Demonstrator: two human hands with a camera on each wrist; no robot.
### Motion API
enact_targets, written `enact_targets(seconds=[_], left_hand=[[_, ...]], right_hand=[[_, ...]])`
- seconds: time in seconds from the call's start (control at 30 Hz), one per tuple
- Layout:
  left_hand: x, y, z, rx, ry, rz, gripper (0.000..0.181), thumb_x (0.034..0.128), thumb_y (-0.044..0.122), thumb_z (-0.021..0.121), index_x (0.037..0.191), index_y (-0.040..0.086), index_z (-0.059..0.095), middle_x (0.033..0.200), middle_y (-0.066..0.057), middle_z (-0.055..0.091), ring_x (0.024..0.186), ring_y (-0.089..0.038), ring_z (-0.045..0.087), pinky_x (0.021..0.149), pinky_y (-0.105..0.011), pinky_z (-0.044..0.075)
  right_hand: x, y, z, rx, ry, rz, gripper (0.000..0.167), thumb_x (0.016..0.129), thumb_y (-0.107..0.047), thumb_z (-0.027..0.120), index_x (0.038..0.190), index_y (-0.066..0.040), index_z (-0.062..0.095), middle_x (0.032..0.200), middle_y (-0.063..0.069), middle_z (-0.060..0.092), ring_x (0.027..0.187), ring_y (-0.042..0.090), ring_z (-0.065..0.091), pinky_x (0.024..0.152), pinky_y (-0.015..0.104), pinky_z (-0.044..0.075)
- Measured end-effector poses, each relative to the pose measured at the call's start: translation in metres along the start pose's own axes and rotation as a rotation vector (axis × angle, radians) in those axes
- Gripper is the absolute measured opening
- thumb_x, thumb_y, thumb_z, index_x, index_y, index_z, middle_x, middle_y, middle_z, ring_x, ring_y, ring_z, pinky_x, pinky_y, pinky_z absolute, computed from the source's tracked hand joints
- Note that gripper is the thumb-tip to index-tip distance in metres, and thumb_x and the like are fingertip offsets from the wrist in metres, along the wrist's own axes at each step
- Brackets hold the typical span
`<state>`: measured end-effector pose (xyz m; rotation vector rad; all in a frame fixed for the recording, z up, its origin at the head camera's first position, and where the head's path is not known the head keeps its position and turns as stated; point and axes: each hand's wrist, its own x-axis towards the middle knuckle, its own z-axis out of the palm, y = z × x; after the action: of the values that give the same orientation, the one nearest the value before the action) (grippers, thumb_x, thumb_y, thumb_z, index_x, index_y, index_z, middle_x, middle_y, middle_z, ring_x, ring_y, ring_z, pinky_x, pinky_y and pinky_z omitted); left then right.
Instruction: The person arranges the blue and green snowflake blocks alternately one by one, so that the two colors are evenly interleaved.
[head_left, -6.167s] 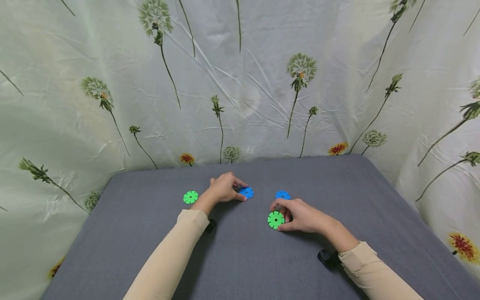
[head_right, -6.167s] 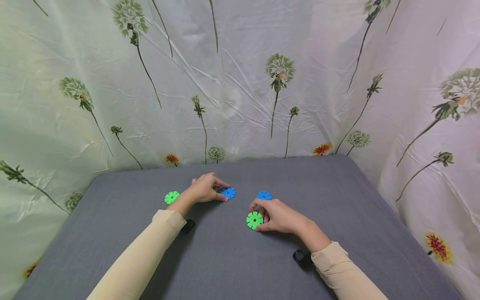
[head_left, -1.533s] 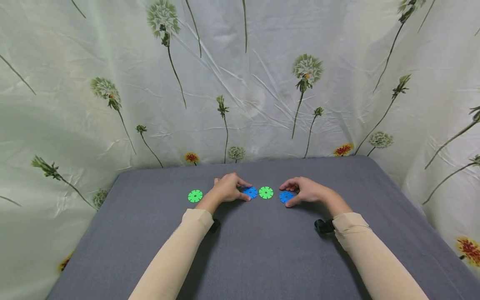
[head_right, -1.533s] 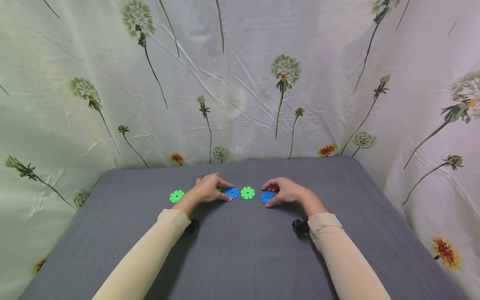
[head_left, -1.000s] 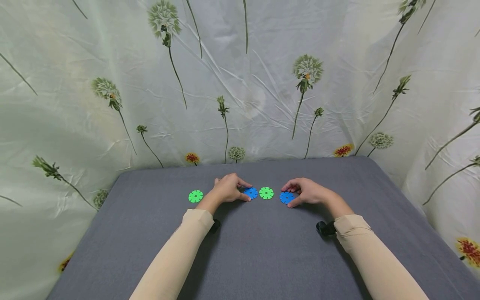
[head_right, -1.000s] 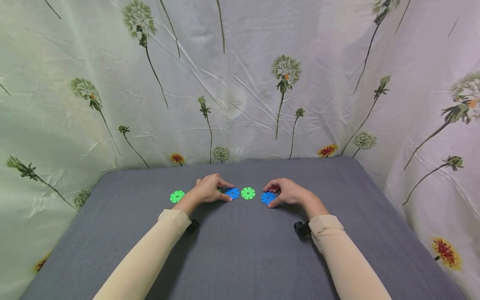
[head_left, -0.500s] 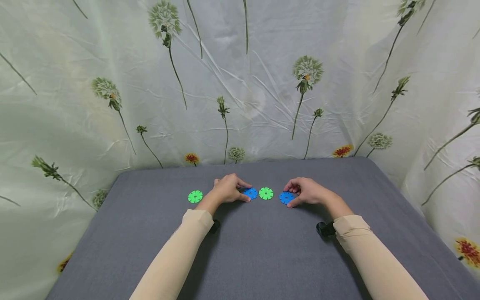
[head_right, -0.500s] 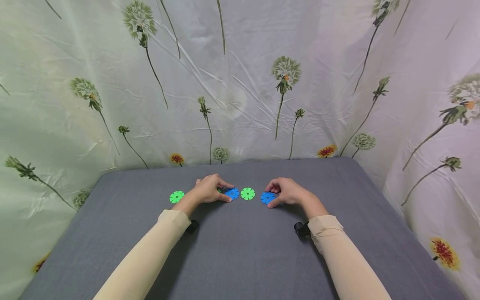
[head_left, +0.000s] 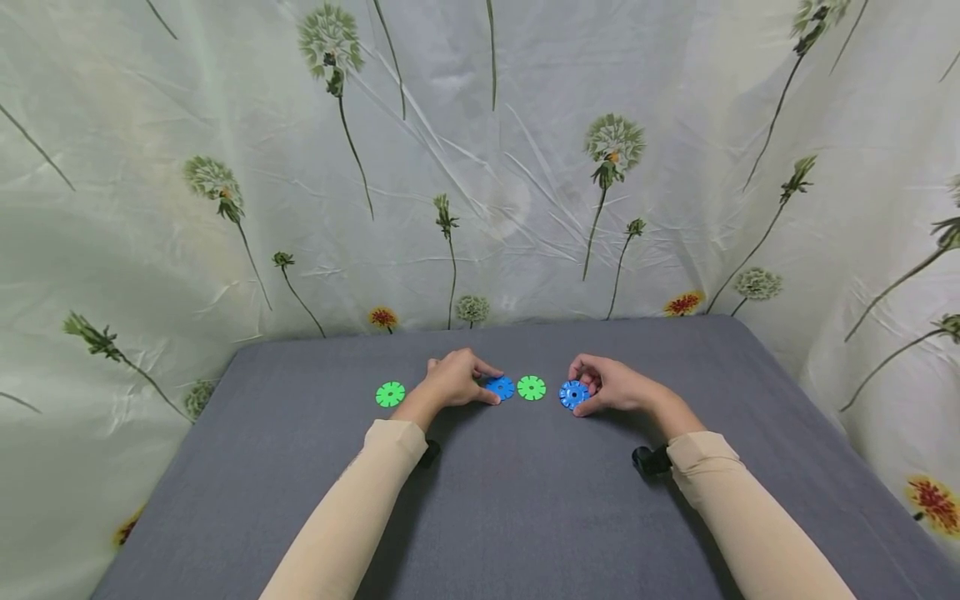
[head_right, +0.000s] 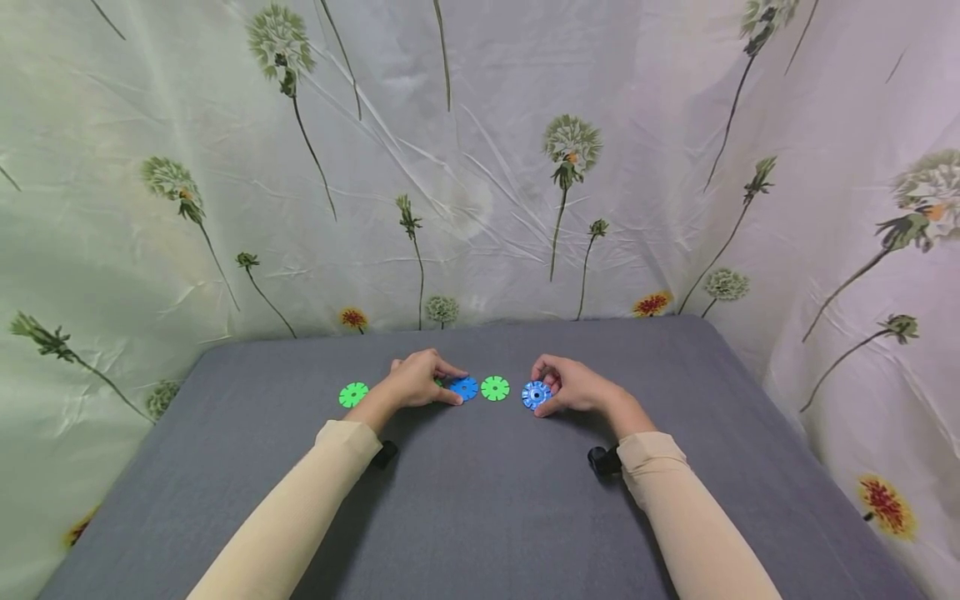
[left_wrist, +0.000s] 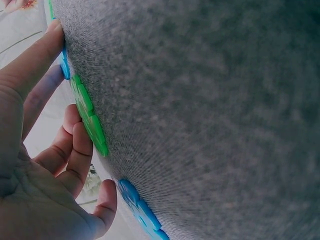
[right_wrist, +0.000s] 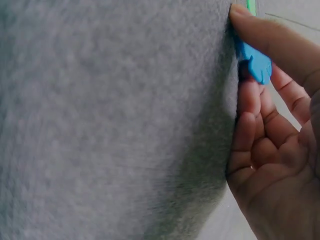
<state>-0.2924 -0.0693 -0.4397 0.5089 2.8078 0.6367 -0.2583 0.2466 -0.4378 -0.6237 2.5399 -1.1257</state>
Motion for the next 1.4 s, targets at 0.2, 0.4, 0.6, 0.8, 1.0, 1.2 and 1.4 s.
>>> enact_targets(seconds=[0.2,0.4,0.6,0.8,1.0,1.2,1.4], left_hand=[[0.000,0.001,-0.001,0.003,-0.009,-0.012,0.042,0.0831,0.043,0.094,0.123,0.041,0.082,0.128,0.003,0.072,0.117,-0.018,0.067,0.092,-0.048,0.030],[0.000,0.001,-0.002,0.002,-0.009,-0.017,0.042,0.0827,0.042,0.094,0.123,0.041,0.082,0.129,0.003,0.073,0.117,-0.018,0.068,0.092,-0.048,0.029],[0.001,0.001,-0.004,0.005,-0.008,-0.010,0.042,0.0830,0.043,0.094,0.123,0.041,0.082,0.130,0.003,0.073,0.117,-0.018,0.068,0.092,-0.048,0.029],[0.000,0.000,-0.006,0.002,-0.011,-0.010,0.042,0.0826,0.043,0.094,0.123,0.041,0.082,0.128,0.003,0.072,0.117,-0.018,0.067,0.092,-0.048,0.029],[0.000,0.001,-0.007,0.007,-0.006,-0.014,0.041,0.0828,0.043,0.094,0.122,0.041,0.082,0.130,0.003,0.073,0.116,-0.018,0.067,0.092,-0.048,0.029],[0.000,0.002,-0.006,0.007,-0.009,-0.010,0.042,0.0832,0.044,0.093,0.123,0.041,0.082,0.130,0.003,0.073,0.115,-0.018,0.067,0.091,-0.047,0.028],[-0.001,0.002,-0.003,0.002,-0.015,-0.012,0.042,0.0837,0.043,0.093,0.124,0.041,0.081,0.127,0.003,0.072,0.115,-0.018,0.067,0.092,-0.047,0.028]], right_hand=[[-0.001,0.002,-0.003,0.062,-0.044,-0.002,0.052,0.082,-0.004,0.092,0.125,0.004,0.063,0.097,0.007,0.057,0.085,0.016,0.050,0.073,0.023,0.043],[0.000,0.003,-0.004,0.038,-0.069,0.002,0.053,0.082,-0.006,0.091,0.129,0.003,0.069,0.102,0.008,0.060,0.091,0.019,0.051,0.077,0.024,0.042],[0.001,0.006,-0.005,0.002,-0.064,0.013,0.051,0.083,-0.009,0.092,0.128,0.000,0.071,0.101,0.005,0.060,0.091,0.017,0.051,0.078,0.025,0.042],[0.003,0.008,-0.004,0.015,-0.041,0.033,0.050,0.083,-0.009,0.091,0.128,0.001,0.071,0.101,0.004,0.059,0.092,0.018,0.050,0.078,0.024,0.042],[0.005,0.007,-0.005,0.033,-0.009,0.045,0.049,0.085,-0.010,0.090,0.128,0.002,0.071,0.101,0.006,0.061,0.092,0.019,0.052,0.077,0.024,0.044],[0.008,0.007,-0.004,-0.003,0.017,0.033,0.048,0.086,-0.014,0.090,0.128,0.000,0.073,0.100,0.006,0.061,0.091,0.017,0.053,0.079,0.025,0.045],[0.014,0.009,-0.002,-0.014,0.048,0.025,0.046,0.088,-0.015,0.090,0.128,0.000,0.073,0.094,0.005,0.054,0.085,0.015,0.047,0.075,0.026,0.039]])
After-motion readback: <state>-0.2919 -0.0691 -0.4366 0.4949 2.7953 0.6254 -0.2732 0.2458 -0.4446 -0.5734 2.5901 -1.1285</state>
